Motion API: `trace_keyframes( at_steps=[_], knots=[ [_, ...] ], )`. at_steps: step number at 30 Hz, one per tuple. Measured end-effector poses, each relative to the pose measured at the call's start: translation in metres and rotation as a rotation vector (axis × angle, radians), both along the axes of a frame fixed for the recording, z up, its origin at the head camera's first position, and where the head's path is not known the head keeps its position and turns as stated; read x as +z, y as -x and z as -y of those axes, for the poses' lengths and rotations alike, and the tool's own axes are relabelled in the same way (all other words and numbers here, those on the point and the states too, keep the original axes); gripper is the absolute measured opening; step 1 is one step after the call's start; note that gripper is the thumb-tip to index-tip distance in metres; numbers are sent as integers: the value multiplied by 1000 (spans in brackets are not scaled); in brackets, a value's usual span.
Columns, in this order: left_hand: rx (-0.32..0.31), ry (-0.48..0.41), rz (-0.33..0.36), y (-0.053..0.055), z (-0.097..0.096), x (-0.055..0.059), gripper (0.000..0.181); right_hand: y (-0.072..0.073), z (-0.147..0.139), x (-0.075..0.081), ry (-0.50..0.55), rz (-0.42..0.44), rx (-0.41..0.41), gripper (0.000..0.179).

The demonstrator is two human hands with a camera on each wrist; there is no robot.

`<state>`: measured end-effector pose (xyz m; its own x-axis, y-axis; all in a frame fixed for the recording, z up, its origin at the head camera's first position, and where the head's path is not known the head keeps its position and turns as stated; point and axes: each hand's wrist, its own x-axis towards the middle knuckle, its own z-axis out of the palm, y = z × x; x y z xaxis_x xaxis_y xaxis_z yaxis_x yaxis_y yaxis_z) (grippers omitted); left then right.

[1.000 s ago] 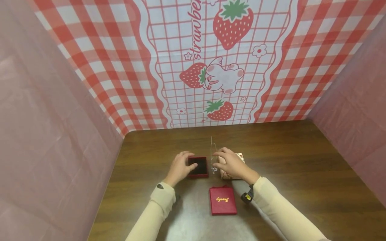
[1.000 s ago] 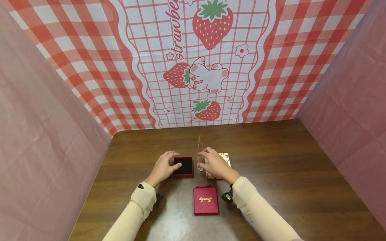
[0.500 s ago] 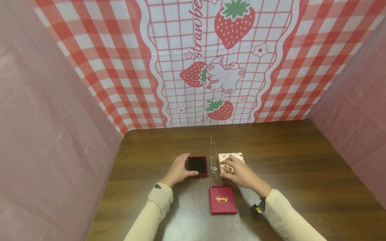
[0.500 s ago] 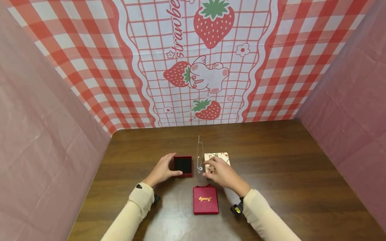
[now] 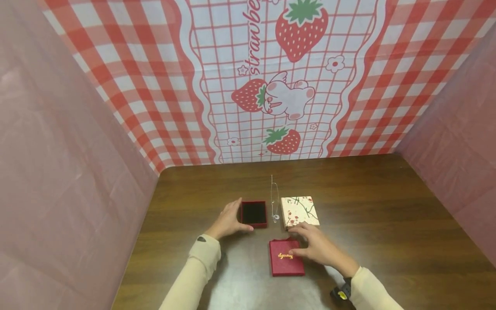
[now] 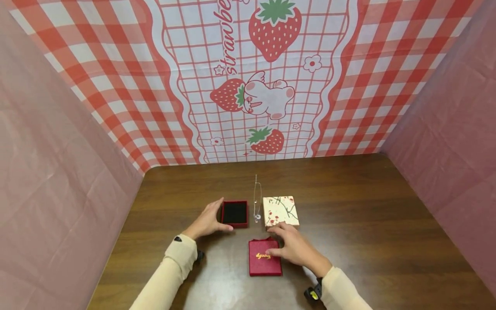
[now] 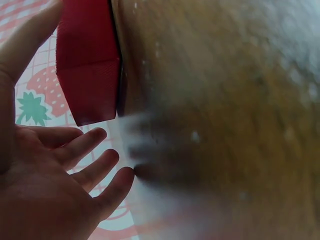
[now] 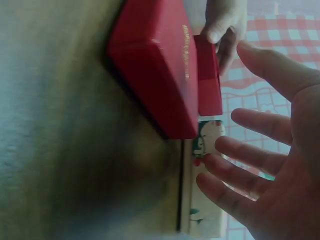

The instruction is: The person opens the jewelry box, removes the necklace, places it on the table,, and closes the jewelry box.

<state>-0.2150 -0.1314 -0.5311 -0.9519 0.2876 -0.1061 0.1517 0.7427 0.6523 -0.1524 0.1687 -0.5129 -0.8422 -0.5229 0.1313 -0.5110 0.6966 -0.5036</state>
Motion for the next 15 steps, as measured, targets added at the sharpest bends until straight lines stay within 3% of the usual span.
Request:
trace_keyframes(
  at_steps=[15],
  knots=[
    [2,7,6,4,-1,-6,117,-16,3,-9,-39,97,31,87]
  ],
)
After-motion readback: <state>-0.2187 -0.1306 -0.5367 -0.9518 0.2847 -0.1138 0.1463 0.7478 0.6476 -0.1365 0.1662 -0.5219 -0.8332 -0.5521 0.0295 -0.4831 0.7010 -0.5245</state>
